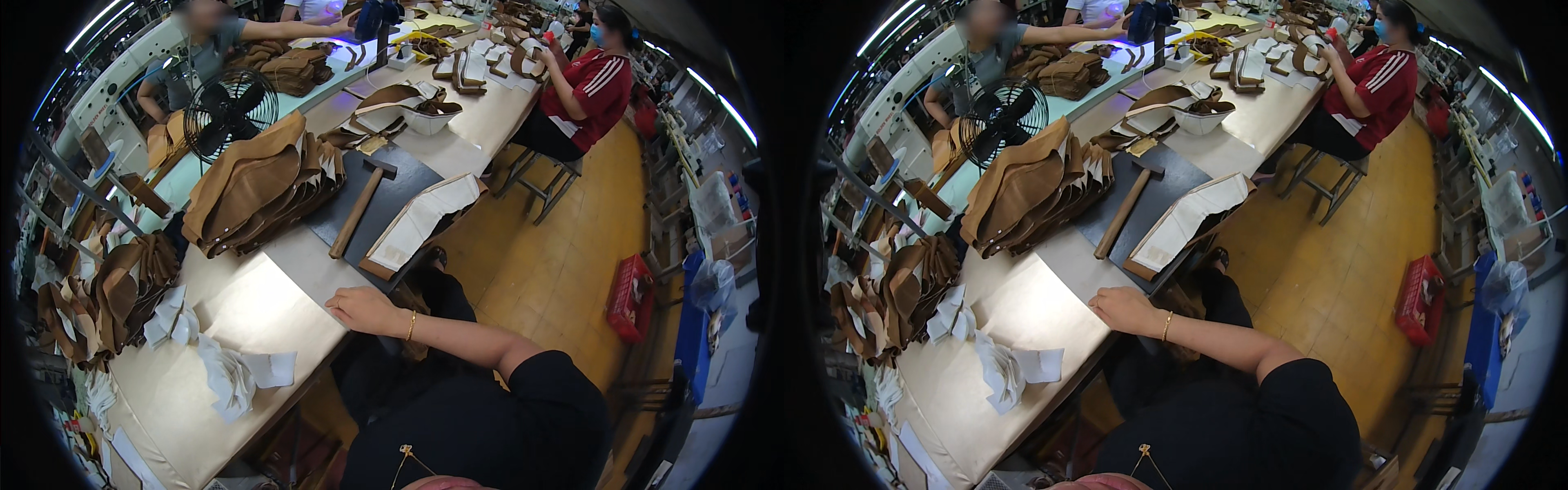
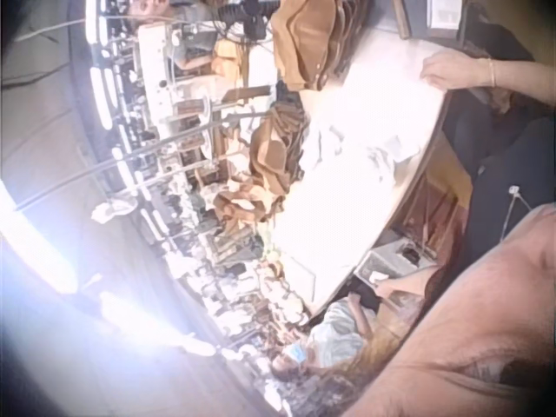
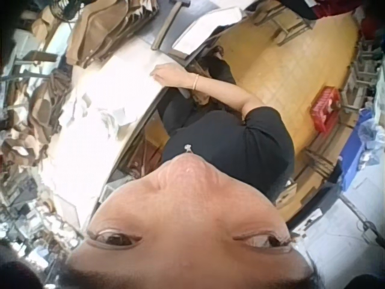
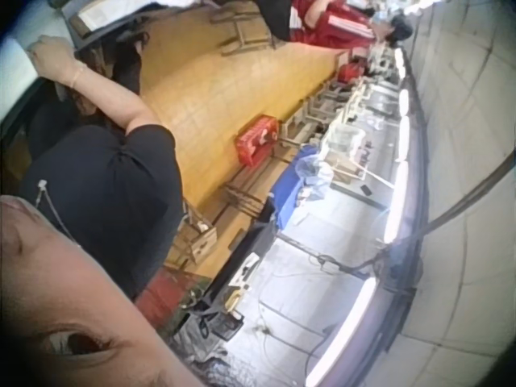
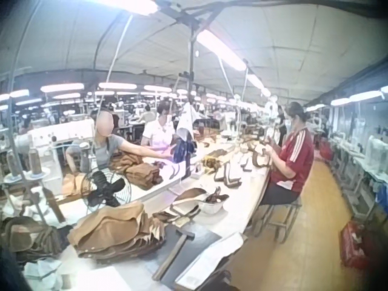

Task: The person repeatedly picks up a brown leather piece and a white insert, aligns them, and uses a wooden mallet to tap the insert into place. The person then places the assembled unit on a stack and repeats the process with new pieces.

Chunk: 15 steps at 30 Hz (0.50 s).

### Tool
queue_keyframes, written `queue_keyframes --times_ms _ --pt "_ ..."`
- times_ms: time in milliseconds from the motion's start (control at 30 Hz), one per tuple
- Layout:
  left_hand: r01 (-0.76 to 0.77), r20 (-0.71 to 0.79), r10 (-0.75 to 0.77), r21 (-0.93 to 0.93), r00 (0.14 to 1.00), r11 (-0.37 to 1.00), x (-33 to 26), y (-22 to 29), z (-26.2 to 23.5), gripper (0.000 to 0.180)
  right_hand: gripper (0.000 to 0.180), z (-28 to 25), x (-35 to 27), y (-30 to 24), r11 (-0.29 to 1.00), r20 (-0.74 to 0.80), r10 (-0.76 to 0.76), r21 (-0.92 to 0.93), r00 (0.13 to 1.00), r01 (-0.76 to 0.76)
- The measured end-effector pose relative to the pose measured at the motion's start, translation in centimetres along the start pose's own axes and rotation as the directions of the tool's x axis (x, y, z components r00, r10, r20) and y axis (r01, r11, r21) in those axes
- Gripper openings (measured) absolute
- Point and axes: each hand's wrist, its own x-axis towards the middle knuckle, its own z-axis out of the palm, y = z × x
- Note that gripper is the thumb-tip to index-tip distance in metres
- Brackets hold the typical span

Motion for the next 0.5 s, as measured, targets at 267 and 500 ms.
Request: queue_keyframes --times_ms 267,500 --pt "0.074 -0.047 -0.083 -0.161 0.995 0.984 -0.3 -0.8 -1.6 0.035 0.022 -0.4 0.1 -0.2 1.0 0.015 0.009 0.005 1.0 -0.009" --pt "0.137 -0.095 -0.221 -0.535 0.971 0.834 -1.4 0.9 -4.4 0.034 0.019 -0.5 0.1 -0.2 1.0 0.034 0.014 0.005 0.999 -0.015"
